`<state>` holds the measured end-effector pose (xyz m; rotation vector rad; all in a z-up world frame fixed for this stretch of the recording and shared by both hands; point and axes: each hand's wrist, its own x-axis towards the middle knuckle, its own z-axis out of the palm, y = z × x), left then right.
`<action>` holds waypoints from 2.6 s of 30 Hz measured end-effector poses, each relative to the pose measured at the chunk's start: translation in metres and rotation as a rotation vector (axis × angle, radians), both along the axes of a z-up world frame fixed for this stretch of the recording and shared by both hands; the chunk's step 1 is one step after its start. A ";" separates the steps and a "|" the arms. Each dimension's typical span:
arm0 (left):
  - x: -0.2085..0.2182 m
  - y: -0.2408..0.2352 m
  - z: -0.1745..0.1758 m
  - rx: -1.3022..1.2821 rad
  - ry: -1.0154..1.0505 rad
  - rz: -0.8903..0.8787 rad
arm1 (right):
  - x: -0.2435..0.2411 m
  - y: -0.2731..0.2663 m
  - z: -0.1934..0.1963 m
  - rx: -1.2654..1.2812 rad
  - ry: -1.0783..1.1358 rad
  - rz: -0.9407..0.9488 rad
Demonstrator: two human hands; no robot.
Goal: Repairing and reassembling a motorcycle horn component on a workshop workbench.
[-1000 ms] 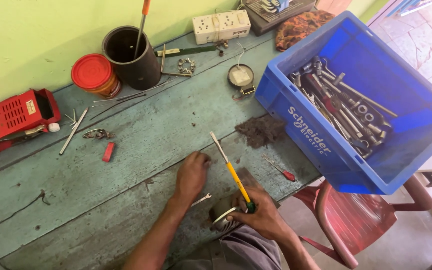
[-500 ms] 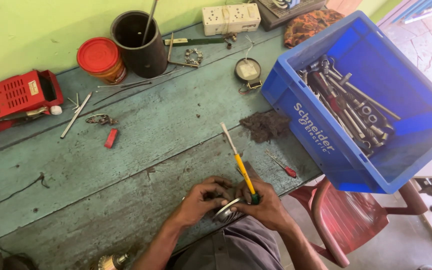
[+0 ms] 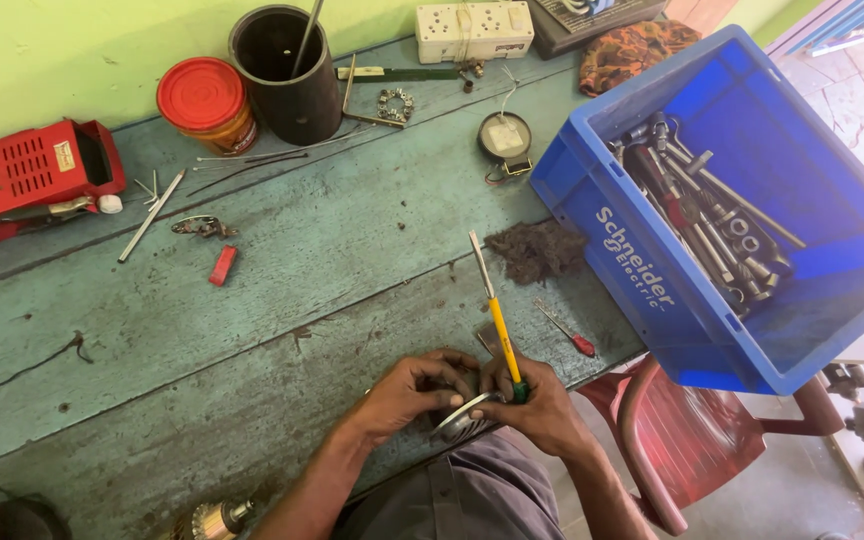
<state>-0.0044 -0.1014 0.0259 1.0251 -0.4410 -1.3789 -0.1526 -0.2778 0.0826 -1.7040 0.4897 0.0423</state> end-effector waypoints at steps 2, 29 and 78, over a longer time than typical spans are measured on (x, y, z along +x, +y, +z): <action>0.001 -0.002 0.000 -0.006 0.007 0.001 | -0.001 -0.002 -0.003 0.052 0.023 -0.020; 0.010 -0.005 0.004 0.004 -0.070 -0.083 | -0.001 -0.005 -0.003 0.232 0.049 -0.041; 0.022 -0.019 0.017 -0.062 -0.452 -0.175 | -0.006 -0.012 -0.009 0.137 0.096 -0.067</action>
